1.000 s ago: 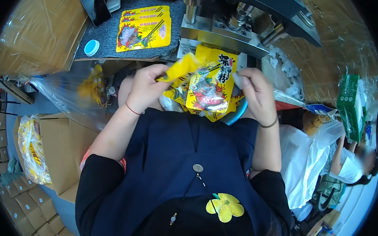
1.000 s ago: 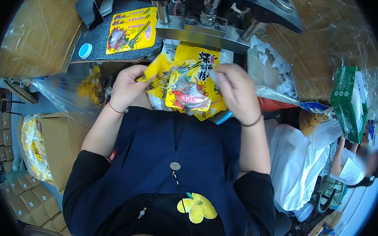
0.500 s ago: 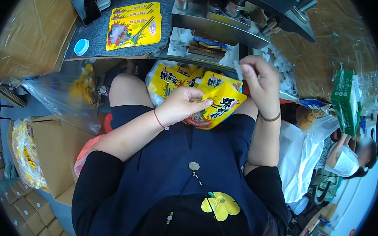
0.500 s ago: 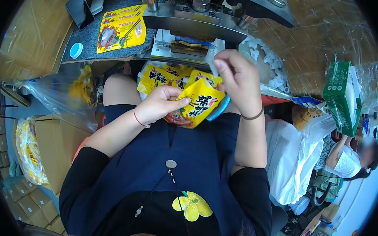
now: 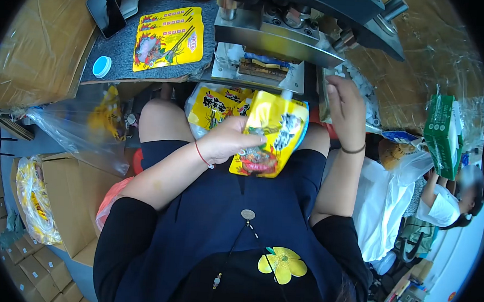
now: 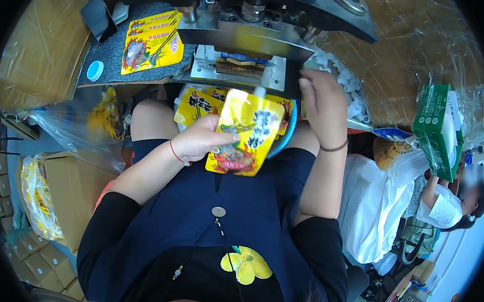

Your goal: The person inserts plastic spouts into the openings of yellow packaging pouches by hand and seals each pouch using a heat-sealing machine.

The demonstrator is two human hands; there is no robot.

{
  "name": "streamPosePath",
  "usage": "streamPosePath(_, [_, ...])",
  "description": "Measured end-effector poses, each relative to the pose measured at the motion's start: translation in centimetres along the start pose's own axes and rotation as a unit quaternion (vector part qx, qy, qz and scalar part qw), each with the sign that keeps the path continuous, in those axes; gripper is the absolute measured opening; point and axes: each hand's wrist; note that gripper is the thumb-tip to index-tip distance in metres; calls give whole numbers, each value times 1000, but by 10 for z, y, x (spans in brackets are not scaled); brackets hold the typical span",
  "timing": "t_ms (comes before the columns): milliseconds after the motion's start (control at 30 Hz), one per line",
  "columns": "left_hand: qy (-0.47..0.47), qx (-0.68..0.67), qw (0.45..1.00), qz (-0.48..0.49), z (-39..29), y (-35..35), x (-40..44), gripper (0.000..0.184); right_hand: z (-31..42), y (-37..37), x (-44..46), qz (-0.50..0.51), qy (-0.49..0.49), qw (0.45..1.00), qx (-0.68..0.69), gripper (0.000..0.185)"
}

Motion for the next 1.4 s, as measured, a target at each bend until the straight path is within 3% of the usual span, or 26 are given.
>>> streamPosePath(33, [19, -19, 999, -19, -4, -6, 3, 31, 1, -5, -3, -9, 55, 998, 25, 15])
streamPosePath(167, [54, -71, 994, -67, -32, -29, 18, 29, 21, 1, -22, 35, 60, 985, 156, 9])
streamPosePath(400, [49, -82, 992, -79, -40, -38, 27, 26, 80, -9, -38, 133, -66, 947, 285, 14])
streamPosePath(467, [34, -72, 994, -73, -36, -42, 26, 29, 100, -17, -47, 155, -125, 883, 424, 32])
streamPosePath(567, [43, -54, 996, -54, -35, -42, 26, 30, 137, -23, -51, 217, -282, 726, 589, 49])
streamPosePath(667, [58, -51, 995, -62, -32, -42, 22, 35, 170, -51, -54, 263, -341, 661, 614, 37])
streamPosePath(767, [58, -49, 995, -61, -36, -41, 19, 36, 196, -73, -49, 208, -432, 663, 575, 64])
streamPosePath(933, [73, -8, 997, -38, -35, -41, 19, 33, 226, -100, -75, 189, -488, 676, 520, 57])
streamPosePath(1067, [123, 64, 987, -78, -16, -44, 24, 31, 234, -102, -106, 147, -486, 676, 533, 56])
streamPosePath(1133, [192, 242, 933, -188, -6, -28, 16, 30, 236, -108, -118, 138, -492, 681, 525, 56])
streamPosePath(1167, [175, 369, 882, -236, -2, -18, 11, 28, 236, -111, -123, 134, -496, 683, 520, 56])
streamPosePath(1233, [235, 655, 665, -270, 22, -23, 21, 29, 237, -116, -132, 130, -501, 683, 516, 55])
streamPosePath(1267, [266, 730, 574, -261, 38, -15, 17, 32, 237, -118, -137, 128, -502, 683, 514, 55])
streamPosePath(1367, [227, 819, 498, -170, 68, -10, 24, 42, 237, -123, -149, 119, -504, 687, 509, 55])
streamPosePath(1400, [249, 792, 525, -186, 72, -6, 19, 45, 238, -125, -153, 114, -503, 689, 509, 55])
Point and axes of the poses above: each hand's wrist, its own x-axis towards the middle knuckle, its own y-axis out of the palm, z = x × y, and after that the axes turned 15 degrees about x, right-handed
